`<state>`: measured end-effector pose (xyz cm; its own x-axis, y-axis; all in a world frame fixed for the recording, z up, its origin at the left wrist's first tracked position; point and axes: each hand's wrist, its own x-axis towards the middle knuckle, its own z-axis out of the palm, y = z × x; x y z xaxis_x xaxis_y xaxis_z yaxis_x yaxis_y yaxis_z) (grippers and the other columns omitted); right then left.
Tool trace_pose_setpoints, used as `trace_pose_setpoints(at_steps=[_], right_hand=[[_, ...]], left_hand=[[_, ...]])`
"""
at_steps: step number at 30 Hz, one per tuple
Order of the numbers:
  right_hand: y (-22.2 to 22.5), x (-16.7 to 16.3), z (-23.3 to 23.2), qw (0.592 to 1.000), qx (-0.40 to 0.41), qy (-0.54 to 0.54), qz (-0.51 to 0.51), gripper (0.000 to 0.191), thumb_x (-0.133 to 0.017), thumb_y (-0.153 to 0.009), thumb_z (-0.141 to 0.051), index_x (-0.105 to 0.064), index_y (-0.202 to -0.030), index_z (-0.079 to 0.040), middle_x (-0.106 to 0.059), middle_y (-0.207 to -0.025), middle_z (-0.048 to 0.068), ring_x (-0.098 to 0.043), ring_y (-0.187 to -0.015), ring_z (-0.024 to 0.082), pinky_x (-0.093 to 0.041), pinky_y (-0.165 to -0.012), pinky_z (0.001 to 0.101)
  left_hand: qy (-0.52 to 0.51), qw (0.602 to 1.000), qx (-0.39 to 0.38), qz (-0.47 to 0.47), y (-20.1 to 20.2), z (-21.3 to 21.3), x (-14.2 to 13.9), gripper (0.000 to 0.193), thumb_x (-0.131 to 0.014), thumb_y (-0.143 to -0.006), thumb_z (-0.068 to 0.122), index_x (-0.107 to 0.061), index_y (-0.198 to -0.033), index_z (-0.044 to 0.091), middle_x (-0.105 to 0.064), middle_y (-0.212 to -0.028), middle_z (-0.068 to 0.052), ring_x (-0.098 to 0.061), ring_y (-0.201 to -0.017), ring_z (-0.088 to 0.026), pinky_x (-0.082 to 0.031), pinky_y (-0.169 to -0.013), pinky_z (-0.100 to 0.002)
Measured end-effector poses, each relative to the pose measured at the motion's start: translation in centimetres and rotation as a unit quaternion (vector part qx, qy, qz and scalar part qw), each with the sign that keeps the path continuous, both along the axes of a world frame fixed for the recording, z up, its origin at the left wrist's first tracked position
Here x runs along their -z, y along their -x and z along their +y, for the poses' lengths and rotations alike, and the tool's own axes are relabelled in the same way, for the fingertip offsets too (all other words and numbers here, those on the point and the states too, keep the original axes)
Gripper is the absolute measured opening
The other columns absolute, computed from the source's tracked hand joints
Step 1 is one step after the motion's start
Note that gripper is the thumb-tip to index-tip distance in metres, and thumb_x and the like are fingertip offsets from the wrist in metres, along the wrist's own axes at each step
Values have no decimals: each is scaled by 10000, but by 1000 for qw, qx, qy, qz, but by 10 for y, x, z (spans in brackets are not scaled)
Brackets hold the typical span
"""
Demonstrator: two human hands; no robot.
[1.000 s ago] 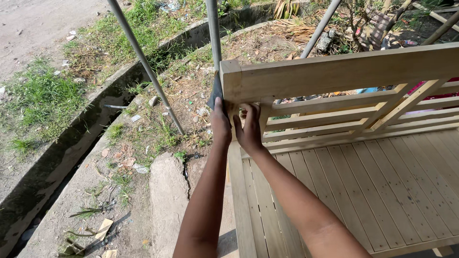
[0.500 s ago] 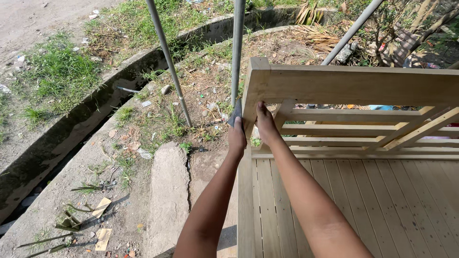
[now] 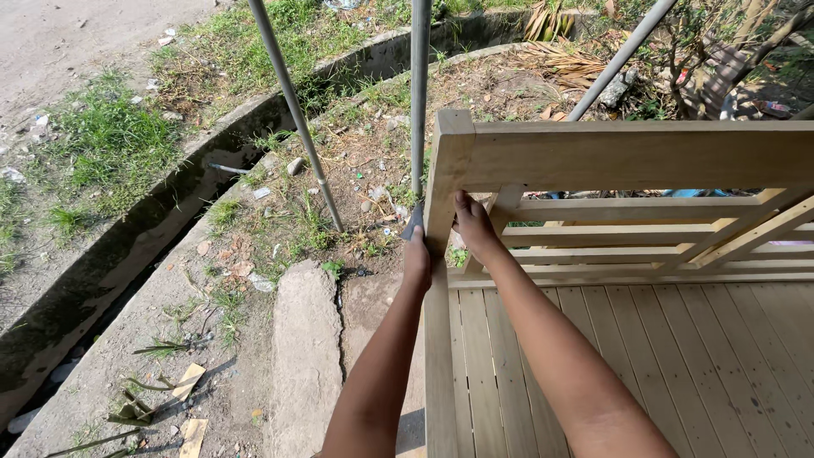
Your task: The person sands the top rail of a wooden bed frame using a sanding block. They move the block back and forth along the rail, occasionally repositioning their hands to reach different sections.
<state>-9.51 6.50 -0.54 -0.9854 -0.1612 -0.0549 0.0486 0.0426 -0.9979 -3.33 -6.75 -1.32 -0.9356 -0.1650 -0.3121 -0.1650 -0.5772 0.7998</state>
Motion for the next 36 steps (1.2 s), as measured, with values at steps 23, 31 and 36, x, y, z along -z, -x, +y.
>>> trace_pose_setpoints(at_steps=[23, 31, 36], right_hand=[[-8, 0, 35, 987, -149, -50, 43, 631, -608, -922, -501, -565, -1392, -83, -650, -1334, 27, -589, -1199, 158, -474, -1036, 415], [18, 0, 58, 992, -114, -27, -54, 665, -494, -1089, -570, -463, -1271, 70, -492, -1164, 70, -487, -1094, 198, -506, -967, 440], [-2, -39, 70, 983, -139, -102, 61, 512, -474, -1062, -453, -613, -1344, -49, -710, -1234, 20, -621, -1115, 108, -491, -979, 309]], left_hand=[[102, 956, -223, 162, 42, 79, -53, 748, -366, -1103, 553, -502, -1419, -111, -545, -1387, -136, -527, -1221, -210, -367, -1092, -327], [-174, 954, -238, 48, 31, 89, -9, 703, -395, -1092, 520, -495, -1407, -100, -624, -1246, -163, -608, -1035, -199, -463, -937, -333], [22, 953, -280, 111, 49, 117, -25, 746, -381, -1081, 545, -432, -1459, -96, -527, -1409, -226, -551, -1195, -267, -408, -1074, -377]])
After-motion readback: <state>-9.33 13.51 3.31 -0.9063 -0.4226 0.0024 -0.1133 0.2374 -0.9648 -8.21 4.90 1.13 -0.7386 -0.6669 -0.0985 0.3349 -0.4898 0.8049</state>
